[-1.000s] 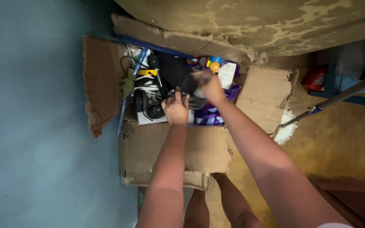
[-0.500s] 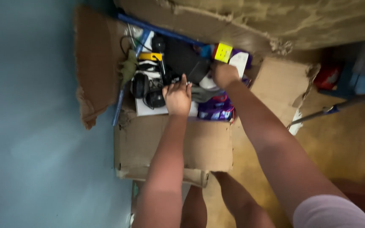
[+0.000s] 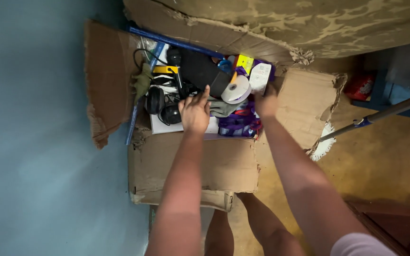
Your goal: The person tidies up a cluttered room by organizing boxes, sweeping with a dustpan, and mopping the floor.
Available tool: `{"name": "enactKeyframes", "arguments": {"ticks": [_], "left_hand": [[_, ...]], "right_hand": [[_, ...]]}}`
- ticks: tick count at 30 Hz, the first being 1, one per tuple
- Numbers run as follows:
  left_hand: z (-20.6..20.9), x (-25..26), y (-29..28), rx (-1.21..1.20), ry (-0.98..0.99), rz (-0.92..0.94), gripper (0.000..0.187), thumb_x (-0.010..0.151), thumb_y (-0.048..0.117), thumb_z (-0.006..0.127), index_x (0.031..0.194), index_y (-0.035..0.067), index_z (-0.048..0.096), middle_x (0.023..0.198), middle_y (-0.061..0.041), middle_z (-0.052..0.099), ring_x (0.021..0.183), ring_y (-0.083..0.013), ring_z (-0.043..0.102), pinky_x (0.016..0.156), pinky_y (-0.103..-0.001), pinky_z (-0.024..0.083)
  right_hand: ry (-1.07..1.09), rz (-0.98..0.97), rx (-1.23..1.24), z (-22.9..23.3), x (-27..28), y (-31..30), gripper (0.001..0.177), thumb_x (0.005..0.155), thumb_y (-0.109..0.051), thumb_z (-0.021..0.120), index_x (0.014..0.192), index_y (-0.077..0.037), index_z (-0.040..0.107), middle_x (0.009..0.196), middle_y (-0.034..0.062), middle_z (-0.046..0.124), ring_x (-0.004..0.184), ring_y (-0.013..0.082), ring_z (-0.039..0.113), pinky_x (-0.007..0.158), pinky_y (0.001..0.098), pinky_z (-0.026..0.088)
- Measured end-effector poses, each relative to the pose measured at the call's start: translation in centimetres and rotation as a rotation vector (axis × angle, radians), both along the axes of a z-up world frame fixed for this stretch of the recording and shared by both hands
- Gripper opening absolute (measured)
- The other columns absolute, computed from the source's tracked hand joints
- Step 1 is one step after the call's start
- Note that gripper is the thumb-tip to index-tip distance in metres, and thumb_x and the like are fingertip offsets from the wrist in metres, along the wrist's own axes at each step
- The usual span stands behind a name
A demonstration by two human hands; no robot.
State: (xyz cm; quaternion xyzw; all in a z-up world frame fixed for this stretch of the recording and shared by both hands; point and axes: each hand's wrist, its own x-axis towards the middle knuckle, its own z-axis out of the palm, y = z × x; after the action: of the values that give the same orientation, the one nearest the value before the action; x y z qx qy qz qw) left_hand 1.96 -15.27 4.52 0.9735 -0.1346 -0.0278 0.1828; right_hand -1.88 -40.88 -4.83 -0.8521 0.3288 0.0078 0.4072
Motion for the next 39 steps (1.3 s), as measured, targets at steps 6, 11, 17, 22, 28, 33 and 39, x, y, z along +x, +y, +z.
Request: {"name": "enactKeyframes", "arguments": {"ticks": [6,11,17,22,28,33,39], "left_hand": [[0.4,0.8,0.7,-0.097,0.046,-0.075,0.062,0.09,0.024,0.073,0.149,0.032,0.053,0.133,0.004,0.07,0.105,-0.0187,0.063,0.101,-0.042,0.038],[0.3,0.9,1.0,-0.123,0.1,-0.097,0.067,0.091,0.021,0.074,0.152,0.032,0.05,0.134,0.002,0.069,0.111,-0.0215,0.063,0.103,-0.042,0.039],[0.0,1.4,0.7,-0.152,0.162,-0.133,0.071,0.09,0.018,0.072,0.154,0.031,0.045,0.138,-0.002,0.068,0.117,-0.0245,0.063,0.105,-0.045,0.037],[-1.1,1.4,-0.6,-0.162,0.275,0.001,0.056,0.101,0.031,0.073,0.153,0.031,0.051,0.13,-0.007,0.071,0.123,-0.0259,0.062,0.112,-0.046,0.039],[0.3,-3.8,-2.5,-1.334,0.554,0.35,0.092,0.096,0.016,0.076,0.165,0.013,0.016,0.149,-0.014,0.051,0.136,-0.0248,0.054,0.11,-0.037,0.046],[4.2,-3.6,0.2,-1.629,0.628,0.793,0.101,0.082,0.007,0.079,0.16,0.019,0.017,0.143,-0.014,0.051,0.126,-0.0257,0.056,0.099,-0.043,0.053],[4.0,-4.1,2.8,-1.507,0.582,0.775,0.098,0.084,0.009,0.082,0.161,0.018,0.021,0.146,-0.01,0.049,0.133,-0.0244,0.051,0.108,-0.042,0.048]], "right_hand": [[0.397,0.164,0.322,-6.9,2.4,-2.8,0.032,0.093,-0.023,0.074,0.116,-0.002,0.07,0.097,0.0123,0.075,0.078,0.0254,0.072,0.071,0.0384,0.056],[0.182,-0.255,0.807,-3.7,1.7,-2.0,0.032,0.093,-0.025,0.078,0.109,0.001,0.069,0.093,0.0084,0.073,0.064,0.017,0.062,0.057,0.0312,0.053],[0.22,-0.381,1.107,2.0,1.8,-2.6,0.033,0.09,-0.023,0.08,0.115,-0.003,0.071,0.09,0.0053,0.068,0.057,0.0121,0.057,0.05,0.0285,0.051],[0.219,-0.301,0.913,9.6,-0.6,0.9,0.045,0.084,-0.02,0.081,0.123,-0.007,0.063,0.09,0.0024,0.072,0.055,0.0127,0.058,0.047,0.029,0.05],[-0.374,0.191,-0.103,19.4,-4.1,11.4,0.081,0.072,-0.006,0.086,0.146,-0.006,0.052,0.132,0.0172,0.058,0.119,0.0367,0.06,0.098,0.043,0.055],[-0.266,0.234,0.211,21.2,-5.2,12.2,0.078,0.08,-0.02,0.086,0.146,-0.008,0.047,0.145,0.0138,0.048,0.117,0.033,0.061,0.089,0.038,0.056],[-0.304,-0.002,-0.288,10.9,-11.7,-1.0,0.053,0.086,-0.011,0.082,0.13,0.005,0.059,0.126,0.026,0.058,0.118,0.0428,0.057,0.105,0.0457,0.046]]}}
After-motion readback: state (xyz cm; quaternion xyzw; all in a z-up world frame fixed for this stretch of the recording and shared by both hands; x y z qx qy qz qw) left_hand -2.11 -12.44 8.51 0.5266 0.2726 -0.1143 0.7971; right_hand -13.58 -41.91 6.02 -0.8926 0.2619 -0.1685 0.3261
